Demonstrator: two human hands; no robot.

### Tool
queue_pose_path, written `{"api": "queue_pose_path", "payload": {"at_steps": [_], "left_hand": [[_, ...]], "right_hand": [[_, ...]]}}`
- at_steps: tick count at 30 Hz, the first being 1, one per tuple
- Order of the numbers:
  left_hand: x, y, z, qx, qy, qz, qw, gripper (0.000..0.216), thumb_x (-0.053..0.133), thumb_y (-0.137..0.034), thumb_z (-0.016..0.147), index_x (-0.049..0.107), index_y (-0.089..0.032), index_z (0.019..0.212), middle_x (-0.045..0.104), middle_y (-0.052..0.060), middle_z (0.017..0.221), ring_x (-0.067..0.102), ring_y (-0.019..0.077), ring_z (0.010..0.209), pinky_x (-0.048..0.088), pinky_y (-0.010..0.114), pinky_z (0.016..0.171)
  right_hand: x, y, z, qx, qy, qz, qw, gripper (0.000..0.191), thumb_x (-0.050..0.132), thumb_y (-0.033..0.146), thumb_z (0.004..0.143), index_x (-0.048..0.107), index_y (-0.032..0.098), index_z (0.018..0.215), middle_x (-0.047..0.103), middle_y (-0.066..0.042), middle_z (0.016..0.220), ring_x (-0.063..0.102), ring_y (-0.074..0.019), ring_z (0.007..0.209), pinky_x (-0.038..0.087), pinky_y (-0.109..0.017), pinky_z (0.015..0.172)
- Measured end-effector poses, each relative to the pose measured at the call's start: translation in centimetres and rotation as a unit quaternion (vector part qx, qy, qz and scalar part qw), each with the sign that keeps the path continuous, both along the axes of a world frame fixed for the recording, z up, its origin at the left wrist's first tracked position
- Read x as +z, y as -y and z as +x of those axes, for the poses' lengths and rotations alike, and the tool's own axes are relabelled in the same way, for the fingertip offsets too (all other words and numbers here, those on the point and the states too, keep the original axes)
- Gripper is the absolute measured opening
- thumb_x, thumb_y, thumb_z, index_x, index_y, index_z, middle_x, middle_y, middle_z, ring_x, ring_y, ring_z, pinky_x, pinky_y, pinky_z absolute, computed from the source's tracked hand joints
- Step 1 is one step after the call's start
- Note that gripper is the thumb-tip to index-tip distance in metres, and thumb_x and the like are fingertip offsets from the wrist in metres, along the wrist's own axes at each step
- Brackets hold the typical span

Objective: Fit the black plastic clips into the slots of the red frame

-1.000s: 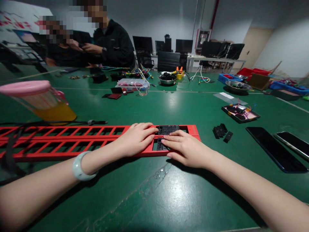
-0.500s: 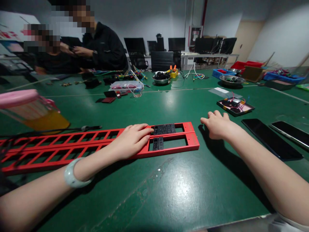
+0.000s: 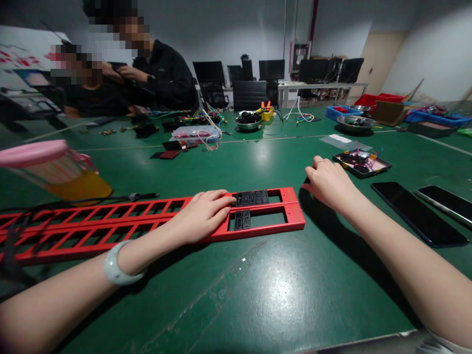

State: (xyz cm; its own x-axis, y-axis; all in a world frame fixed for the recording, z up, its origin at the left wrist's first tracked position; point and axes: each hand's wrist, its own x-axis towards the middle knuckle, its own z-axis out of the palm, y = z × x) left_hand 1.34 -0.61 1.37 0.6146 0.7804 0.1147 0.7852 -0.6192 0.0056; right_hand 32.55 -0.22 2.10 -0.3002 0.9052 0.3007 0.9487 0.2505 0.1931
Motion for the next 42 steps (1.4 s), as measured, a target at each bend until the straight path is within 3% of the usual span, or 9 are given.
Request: {"api": "queue_pose_path", "payload": {"at_steps": [4,7,11,19,26,42], "left_hand": [[0.0,0.0,0.0,-0.001,-0.003,0.002,1.0,0.037,0.027,-0.035,0.089,0.05,-0.025,0.116,0.05,0.007,0.116,0.046,0.0228,0.104,0.034,0.038,0.087],[-0.1,0.0,0.0,-0.006,-0.001,0.01,1.0,0.037,0.028,-0.035,0.089,0.05,-0.024,0.116,0.05,0.007,0.115,0.047,0.0232,0.103,0.034,0.039,0.087],[-0.2,0.1,0.1,-0.006,0.012,0.012,1.0,0.035,0.029,-0.033,0.088,0.051,-0.025,0.115,0.052,0.006,0.113,0.047,0.0228,0.102,0.034,0.038,0.086],[-0.3,0.3,-0.1,-0.007,0.015,0.013,1.0,0.035,0.03,-0.034,0.088,0.05,-0.026,0.115,0.052,0.006,0.113,0.047,0.0224,0.101,0.035,0.037,0.085],[-0.6,0.4,-0.2,-0.008,0.022,0.02,1.0,0.034,0.028,-0.034,0.089,0.051,-0.025,0.113,0.052,0.006,0.112,0.048,0.0223,0.101,0.034,0.037,0.085],[-0.7,0.3,-0.2,-0.007,0.014,0.023,1.0,0.034,0.029,-0.035,0.089,0.051,-0.026,0.112,0.051,0.005,0.114,0.047,0.0223,0.102,0.033,0.036,0.084]], "right_hand": [[-0.2,1.2,-3.1,0.129,-0.197,0.089,0.968,0.037,0.053,0.036,0.077,0.056,0.015,0.108,0.047,-0.013,0.097,0.05,-0.0223,0.085,0.046,-0.036,0.073],[-1.0,2.6,-5.5,0.211,-0.294,0.049,0.931,0.037,0.057,0.035,0.076,0.057,0.019,0.11,0.047,-0.009,0.093,0.05,-0.0202,0.084,0.047,-0.037,0.074],[-1.7,4.0,-7.4,0.264,-0.356,-0.008,0.897,0.042,0.062,0.032,0.072,0.056,0.025,0.112,0.047,-0.007,0.095,0.051,-0.0195,0.086,0.048,-0.038,0.074],[-2.8,3.9,-8.2,0.273,-0.384,-0.068,0.88,0.048,0.061,0.033,0.072,0.049,0.027,0.119,0.052,-0.007,0.104,0.055,-0.0186,0.087,0.051,-0.035,0.074],[-3.2,4.3,-8.5,0.285,-0.346,-0.069,0.891,0.042,0.057,0.032,0.077,0.051,0.022,0.117,0.058,-0.009,0.109,0.055,-0.0217,0.101,0.045,-0.04,0.088],[-3.6,4.3,-8.5,0.301,-0.31,-0.045,0.9,0.039,0.055,0.029,0.079,0.051,0.02,0.117,0.06,-0.009,0.109,0.055,-0.0206,0.102,0.047,-0.038,0.088]]}}
